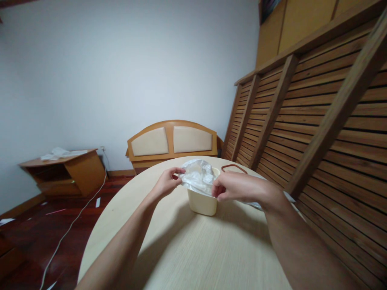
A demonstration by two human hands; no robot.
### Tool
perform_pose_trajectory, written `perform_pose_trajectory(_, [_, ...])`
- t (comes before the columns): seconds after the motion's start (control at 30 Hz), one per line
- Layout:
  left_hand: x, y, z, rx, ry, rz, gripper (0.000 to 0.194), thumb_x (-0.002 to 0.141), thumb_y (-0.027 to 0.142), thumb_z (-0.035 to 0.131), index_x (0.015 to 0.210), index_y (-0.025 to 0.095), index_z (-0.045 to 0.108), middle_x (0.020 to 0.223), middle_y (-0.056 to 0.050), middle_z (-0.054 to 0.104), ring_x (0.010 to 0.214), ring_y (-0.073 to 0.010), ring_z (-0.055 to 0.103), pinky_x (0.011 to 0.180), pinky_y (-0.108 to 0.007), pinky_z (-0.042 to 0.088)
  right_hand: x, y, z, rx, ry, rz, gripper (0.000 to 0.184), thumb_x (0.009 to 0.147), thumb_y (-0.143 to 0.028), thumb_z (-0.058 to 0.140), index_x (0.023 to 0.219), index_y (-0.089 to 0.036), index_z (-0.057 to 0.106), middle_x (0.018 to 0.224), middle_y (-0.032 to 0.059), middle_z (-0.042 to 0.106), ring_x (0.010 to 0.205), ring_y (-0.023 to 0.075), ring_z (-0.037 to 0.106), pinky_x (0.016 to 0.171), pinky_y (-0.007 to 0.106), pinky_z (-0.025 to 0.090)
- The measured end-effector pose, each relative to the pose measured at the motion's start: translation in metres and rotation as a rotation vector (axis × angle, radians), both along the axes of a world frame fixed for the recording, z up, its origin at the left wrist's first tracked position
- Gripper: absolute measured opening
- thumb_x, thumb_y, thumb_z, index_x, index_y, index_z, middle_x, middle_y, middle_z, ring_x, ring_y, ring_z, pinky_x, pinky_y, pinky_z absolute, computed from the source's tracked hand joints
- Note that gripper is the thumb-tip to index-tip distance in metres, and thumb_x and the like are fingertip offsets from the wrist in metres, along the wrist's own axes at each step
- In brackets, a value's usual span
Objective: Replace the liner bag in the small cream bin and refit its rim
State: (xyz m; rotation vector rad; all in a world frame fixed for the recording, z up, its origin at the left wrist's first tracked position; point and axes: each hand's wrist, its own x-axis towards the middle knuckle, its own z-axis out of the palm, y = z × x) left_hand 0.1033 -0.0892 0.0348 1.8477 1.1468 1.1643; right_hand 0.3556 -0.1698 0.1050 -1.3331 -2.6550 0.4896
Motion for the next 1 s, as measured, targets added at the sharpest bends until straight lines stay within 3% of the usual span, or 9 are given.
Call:
perform_pose_trajectory(0.13, [-0.002, 0.001, -0.002, -0.029, 0.008, -0.032, 0.038, 0.061, 0.009, 0.06, 0.097, 0.012, 0.07, 0.106, -0.009, 0.073, 0.061, -0.0092, 0.057, 0.054, -0.021, 0.044, 0.001, -0.003, 0.004, 0.033, 0.014, -0.078, 0.008, 0.078, -0.02, 0.067, 0.077, -0.017, 0.074, 0.07, 0.0014, 0.071, 0.064, 0.0154, 0.06, 0.057, 0.025, 0.037])
perform_pose_trajectory(0.27, [-0.001, 0.0, -0.003, -0.041, 0.005, -0.075, 0.042, 0.06, 0.009, 0.062, 0.101, 0.012, 0.067, 0.114, -0.01, 0.069, 0.062, -0.0081, 0.057, 0.055, -0.021, 0.046, 0.002, 0.0, 0.003, 0.219, 0.076, -0.156, 0.016, 0.075, -0.033, 0.073, 0.079, -0.019, 0.066, 0.073, 0.0008, 0.067, 0.064, 0.0151, 0.054, 0.055, 0.025, 0.031])
perform_pose_trajectory(0.47, [-0.003, -0.001, -0.006, -0.026, 0.004, -0.104, 0.053, 0.061, 0.009, 0.063, 0.114, 0.013, 0.064, 0.117, -0.012, 0.065, 0.067, -0.0101, 0.06, 0.056, -0.022, 0.048, 0.003, 0.012, -0.004, 0.355, 0.111, -0.153, 0.014, 0.084, -0.034, 0.066, 0.08, -0.021, 0.064, 0.081, 0.0026, 0.07, 0.069, 0.0172, 0.058, 0.057, 0.027, 0.031])
perform_pose_trajectory(0.63, [-0.006, 0.002, -0.011, -0.055, 0.043, -0.123, 0.062, 0.062, 0.008, 0.066, 0.123, 0.015, 0.06, 0.12, -0.013, 0.063, 0.069, -0.0113, 0.061, 0.057, -0.023, 0.049, 0.01, 0.02, -0.004, 0.405, 0.078, -0.312, 0.024, 0.095, -0.033, 0.052, 0.081, -0.019, 0.066, 0.083, 0.0082, 0.072, 0.067, 0.0191, 0.061, 0.057, 0.029, 0.033])
perform_pose_trajectory(0.77, [-0.008, 0.004, -0.017, -0.081, 0.074, -0.15, 0.067, 0.062, 0.009, 0.068, 0.128, 0.015, 0.056, 0.125, -0.015, 0.061, 0.067, -0.0111, 0.063, 0.06, -0.026, 0.051, 0.022, 0.044, -0.017, 0.398, 0.105, -0.458, 0.026, 0.097, -0.03, 0.046, 0.087, -0.018, 0.067, 0.087, 0.0121, 0.073, 0.075, 0.0229, 0.065, 0.062, 0.029, 0.036])
perform_pose_trajectory(0.87, [-0.008, 0.006, -0.021, -0.114, 0.079, -0.203, 0.069, 0.062, 0.013, 0.072, 0.129, 0.015, 0.055, 0.12, -0.015, 0.065, 0.069, -0.0138, 0.065, 0.062, -0.028, 0.053, 0.027, 0.067, -0.033, 0.355, 0.236, -0.541, 0.023, 0.095, -0.03, 0.048, 0.088, -0.018, 0.067, 0.092, 0.0128, 0.074, 0.083, 0.0245, 0.066, 0.067, 0.029, 0.039])
perform_pose_trajectory(1.0, [-0.008, 0.009, -0.023, -0.082, 0.068, -0.178, 0.056, 0.065, 0.015, 0.072, 0.12, 0.016, 0.063, 0.131, -0.019, 0.063, 0.101, -0.027, 0.07, 0.08, -0.037, 0.056, 0.025, 0.089, -0.049, 0.293, 0.376, -0.576, 0.023, 0.093, -0.029, 0.049, 0.088, -0.015, 0.066, 0.092, 0.0119, 0.073, 0.084, 0.0224, 0.066, 0.068, 0.027, 0.041])
